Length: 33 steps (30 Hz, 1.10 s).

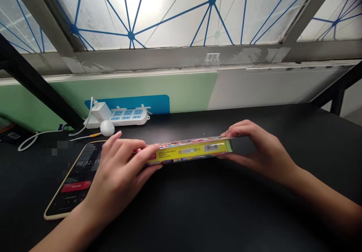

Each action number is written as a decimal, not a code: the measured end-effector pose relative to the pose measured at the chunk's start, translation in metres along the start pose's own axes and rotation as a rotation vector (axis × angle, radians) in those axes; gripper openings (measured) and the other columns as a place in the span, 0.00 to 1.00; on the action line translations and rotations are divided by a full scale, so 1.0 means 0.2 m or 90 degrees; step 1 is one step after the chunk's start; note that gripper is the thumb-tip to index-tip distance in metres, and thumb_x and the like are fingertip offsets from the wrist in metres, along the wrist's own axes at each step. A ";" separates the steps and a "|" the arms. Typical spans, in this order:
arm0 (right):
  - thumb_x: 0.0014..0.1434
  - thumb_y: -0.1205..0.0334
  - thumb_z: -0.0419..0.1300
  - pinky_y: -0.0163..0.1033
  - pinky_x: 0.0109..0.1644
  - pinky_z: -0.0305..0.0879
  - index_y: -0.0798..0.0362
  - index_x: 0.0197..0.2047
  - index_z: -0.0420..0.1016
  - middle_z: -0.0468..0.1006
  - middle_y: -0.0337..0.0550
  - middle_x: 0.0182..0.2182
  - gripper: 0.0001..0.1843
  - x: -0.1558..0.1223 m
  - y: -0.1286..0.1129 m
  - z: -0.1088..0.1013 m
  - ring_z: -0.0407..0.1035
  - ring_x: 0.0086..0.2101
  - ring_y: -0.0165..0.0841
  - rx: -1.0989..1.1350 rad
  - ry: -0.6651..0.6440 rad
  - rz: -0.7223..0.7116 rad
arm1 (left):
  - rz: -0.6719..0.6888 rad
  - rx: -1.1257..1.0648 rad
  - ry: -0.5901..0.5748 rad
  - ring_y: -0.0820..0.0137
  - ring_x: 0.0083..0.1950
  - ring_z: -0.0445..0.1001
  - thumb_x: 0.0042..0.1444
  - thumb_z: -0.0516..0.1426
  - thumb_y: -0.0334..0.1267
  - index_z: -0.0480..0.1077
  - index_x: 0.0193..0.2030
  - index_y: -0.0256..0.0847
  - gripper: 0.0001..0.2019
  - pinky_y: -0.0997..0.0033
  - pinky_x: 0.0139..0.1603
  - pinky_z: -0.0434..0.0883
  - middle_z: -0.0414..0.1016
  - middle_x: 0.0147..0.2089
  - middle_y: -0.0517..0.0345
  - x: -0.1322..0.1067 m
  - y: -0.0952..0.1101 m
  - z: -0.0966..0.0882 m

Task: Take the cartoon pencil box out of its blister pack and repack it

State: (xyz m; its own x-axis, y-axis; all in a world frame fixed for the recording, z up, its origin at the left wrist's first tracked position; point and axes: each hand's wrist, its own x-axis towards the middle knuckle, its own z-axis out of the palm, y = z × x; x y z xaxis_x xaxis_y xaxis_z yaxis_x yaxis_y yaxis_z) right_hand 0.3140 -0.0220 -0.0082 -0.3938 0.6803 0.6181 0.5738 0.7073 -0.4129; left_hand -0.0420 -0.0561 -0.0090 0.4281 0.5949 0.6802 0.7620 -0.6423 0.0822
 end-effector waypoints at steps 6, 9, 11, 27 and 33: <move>0.62 0.56 0.69 0.46 0.47 0.77 0.43 0.55 0.73 0.83 0.45 0.48 0.19 -0.02 -0.01 0.00 0.80 0.45 0.42 -0.106 -0.105 -0.084 | 0.032 0.039 -0.073 0.58 0.48 0.80 0.63 0.62 0.36 0.69 0.56 0.48 0.16 0.46 0.69 0.59 0.81 0.51 0.52 -0.01 0.00 0.00; 0.62 0.57 0.68 0.47 0.48 0.77 0.41 0.57 0.74 0.84 0.43 0.50 0.20 -0.02 -0.02 0.00 0.80 0.45 0.43 -0.139 -0.122 -0.116 | 0.050 0.059 -0.112 0.54 0.50 0.81 0.64 0.61 0.38 0.69 0.53 0.44 0.12 0.49 0.67 0.63 0.82 0.53 0.49 -0.02 0.01 -0.01; 0.64 0.58 0.66 0.48 0.48 0.76 0.41 0.58 0.74 0.84 0.43 0.50 0.20 -0.02 -0.04 0.00 0.80 0.44 0.43 -0.161 -0.137 -0.134 | 0.070 0.076 -0.126 0.52 0.51 0.80 0.65 0.60 0.40 0.70 0.52 0.41 0.11 0.49 0.64 0.66 0.82 0.53 0.45 -0.02 0.01 -0.02; 0.69 0.51 0.60 0.56 0.60 0.70 0.45 0.71 0.63 0.72 0.52 0.64 0.29 -0.04 -0.08 0.08 0.69 0.59 0.48 -0.166 -0.304 -0.115 | -0.019 0.014 -0.273 0.43 0.72 0.62 0.64 0.57 0.59 0.57 0.74 0.42 0.37 0.38 0.69 0.59 0.64 0.72 0.39 -0.02 -0.04 0.05; 0.69 0.48 0.59 0.58 0.61 0.69 0.47 0.71 0.64 0.72 0.53 0.65 0.30 -0.04 -0.09 0.08 0.67 0.62 0.50 -0.183 -0.312 -0.119 | -0.128 0.065 -0.393 0.45 0.79 0.47 0.66 0.50 0.64 0.49 0.78 0.45 0.40 0.31 0.72 0.53 0.49 0.80 0.43 -0.06 -0.04 0.09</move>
State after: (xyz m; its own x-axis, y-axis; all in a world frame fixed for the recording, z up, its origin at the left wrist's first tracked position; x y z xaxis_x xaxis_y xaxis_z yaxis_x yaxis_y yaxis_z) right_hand 0.2950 -0.0369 -0.0162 -0.7533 0.6065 0.2543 0.6067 0.7901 -0.0872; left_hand -0.0439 -0.0487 -0.0305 0.4490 0.8864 0.1128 0.8859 -0.4581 0.0734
